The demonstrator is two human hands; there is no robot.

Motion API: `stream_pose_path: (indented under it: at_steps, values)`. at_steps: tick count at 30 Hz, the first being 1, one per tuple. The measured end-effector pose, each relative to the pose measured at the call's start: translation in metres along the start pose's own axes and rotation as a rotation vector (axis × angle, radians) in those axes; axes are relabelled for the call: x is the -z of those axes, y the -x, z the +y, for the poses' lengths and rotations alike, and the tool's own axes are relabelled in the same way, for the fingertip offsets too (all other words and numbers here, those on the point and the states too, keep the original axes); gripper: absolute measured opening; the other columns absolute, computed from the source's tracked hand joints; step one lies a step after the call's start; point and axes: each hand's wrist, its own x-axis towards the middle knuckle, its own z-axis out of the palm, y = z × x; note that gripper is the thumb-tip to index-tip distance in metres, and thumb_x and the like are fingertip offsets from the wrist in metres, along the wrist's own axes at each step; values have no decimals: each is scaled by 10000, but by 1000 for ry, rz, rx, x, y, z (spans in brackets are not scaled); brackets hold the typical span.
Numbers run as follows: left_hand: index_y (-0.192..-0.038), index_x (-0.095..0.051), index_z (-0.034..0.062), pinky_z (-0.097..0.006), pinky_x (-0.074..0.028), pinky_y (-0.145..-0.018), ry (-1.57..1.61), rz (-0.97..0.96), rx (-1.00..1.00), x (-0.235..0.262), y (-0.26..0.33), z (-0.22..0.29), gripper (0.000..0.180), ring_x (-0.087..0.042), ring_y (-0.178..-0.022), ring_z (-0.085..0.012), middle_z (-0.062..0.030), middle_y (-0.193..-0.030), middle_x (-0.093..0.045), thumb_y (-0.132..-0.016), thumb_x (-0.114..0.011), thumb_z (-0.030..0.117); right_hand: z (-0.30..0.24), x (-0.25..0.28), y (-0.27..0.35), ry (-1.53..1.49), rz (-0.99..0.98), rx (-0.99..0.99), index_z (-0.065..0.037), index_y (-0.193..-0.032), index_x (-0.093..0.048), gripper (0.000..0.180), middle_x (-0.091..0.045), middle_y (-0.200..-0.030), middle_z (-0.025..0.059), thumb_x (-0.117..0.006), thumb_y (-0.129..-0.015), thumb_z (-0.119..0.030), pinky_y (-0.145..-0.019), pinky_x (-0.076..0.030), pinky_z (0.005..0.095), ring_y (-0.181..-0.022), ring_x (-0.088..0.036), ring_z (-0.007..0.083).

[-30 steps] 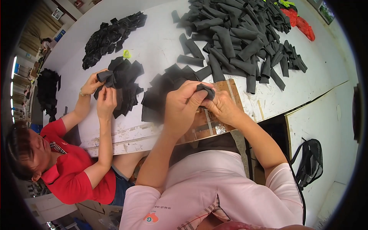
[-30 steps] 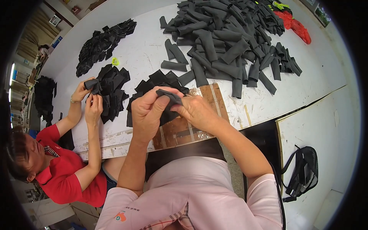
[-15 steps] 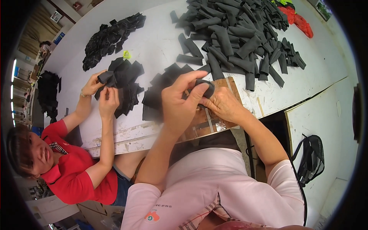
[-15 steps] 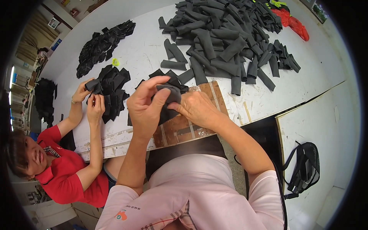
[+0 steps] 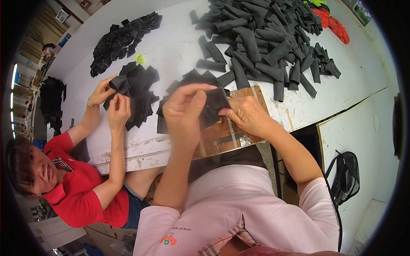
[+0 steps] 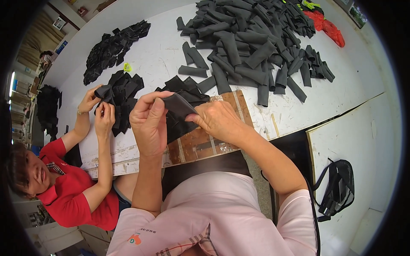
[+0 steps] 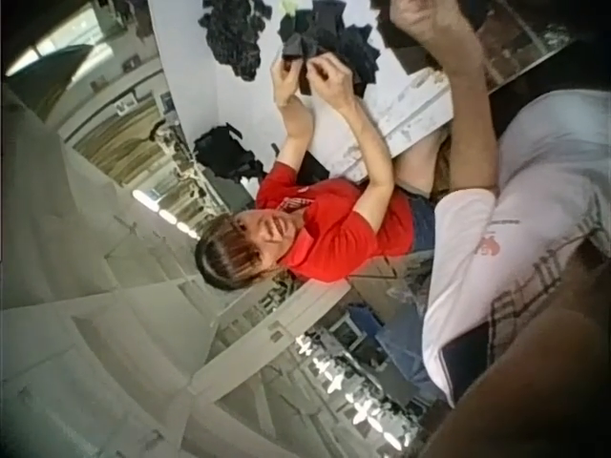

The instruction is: Assembling small black foam pieces by manipulating them with a thin stick, likely for product padding or outdoor gear.

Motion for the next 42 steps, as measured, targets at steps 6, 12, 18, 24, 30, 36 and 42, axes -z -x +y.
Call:
stream_pose_path:
  at_steps: [6,12,18,24,30,36,42]
  values:
    - [-873,-586,-44,-205,-416,-726,-349,-151,-71,-1,-12,6,120,-544,-786,-104,-116,-869,-610,-806,-552,50,-17,13,-3,27,-129,-131,7,-589,-523,407,-521,-561,174,-496,-819,-328,-514,-400,404,-554,-513,351]
    - [-951,-556,-33,-218,-430,-682,-413,196,-38,12,1,-26,164,-539,-757,-94,-74,-875,-595,-835,-501,69,-34,54,-32,-197,30,87,2,-567,-535,422,-529,-523,130,-517,-817,-337,-458,-396,336,-472,-524,242]
    - [-1160,-472,73,-412,-283,-925,-1347,-252,-99,45,9,-100,395,-362,-1126,-347,-188,-1177,-440,-782,-528,173,67,70,-73,-528,221,-348,-13,-762,-534,487,-535,-601,26,-444,-823,-487,-511,-384,201,-536,-475,71]
    - [-1192,-441,88,-444,-213,-950,-1656,-372,-147,81,24,-98,438,-286,-1172,-370,-172,-1259,-358,-799,-506,272,81,5,-30,-222,167,-446,53,-789,-570,282,-575,-598,117,-534,-797,-226,-518,-435,283,-540,-568,170]
    - [-1126,-474,38,-432,-230,-938,-1682,-247,-93,103,30,-81,374,-318,-1150,-359,-174,-1219,-396,-805,-508,228,78,-32,8,-98,194,-385,49,-772,-565,245,-569,-652,196,-541,-788,-195,-573,-420,375,-629,-561,330]
    - [-1033,-491,10,-412,-318,-844,-1470,-64,-225,78,1,-86,373,-428,-994,-317,-145,-1014,-483,-696,-595,132,58,-48,-3,52,173,-332,35,-749,-564,300,-568,-723,187,-612,-741,-261,-582,-436,384,-663,-561,338]
    - [-988,-496,-9,-389,-383,-782,-1298,0,-215,54,5,-99,323,-453,-914,-333,-158,-937,-503,-676,-574,26,67,-75,-26,369,216,-337,-18,-750,-562,274,-548,-816,131,-673,-674,-256,-582,-448,367,-765,-552,301]
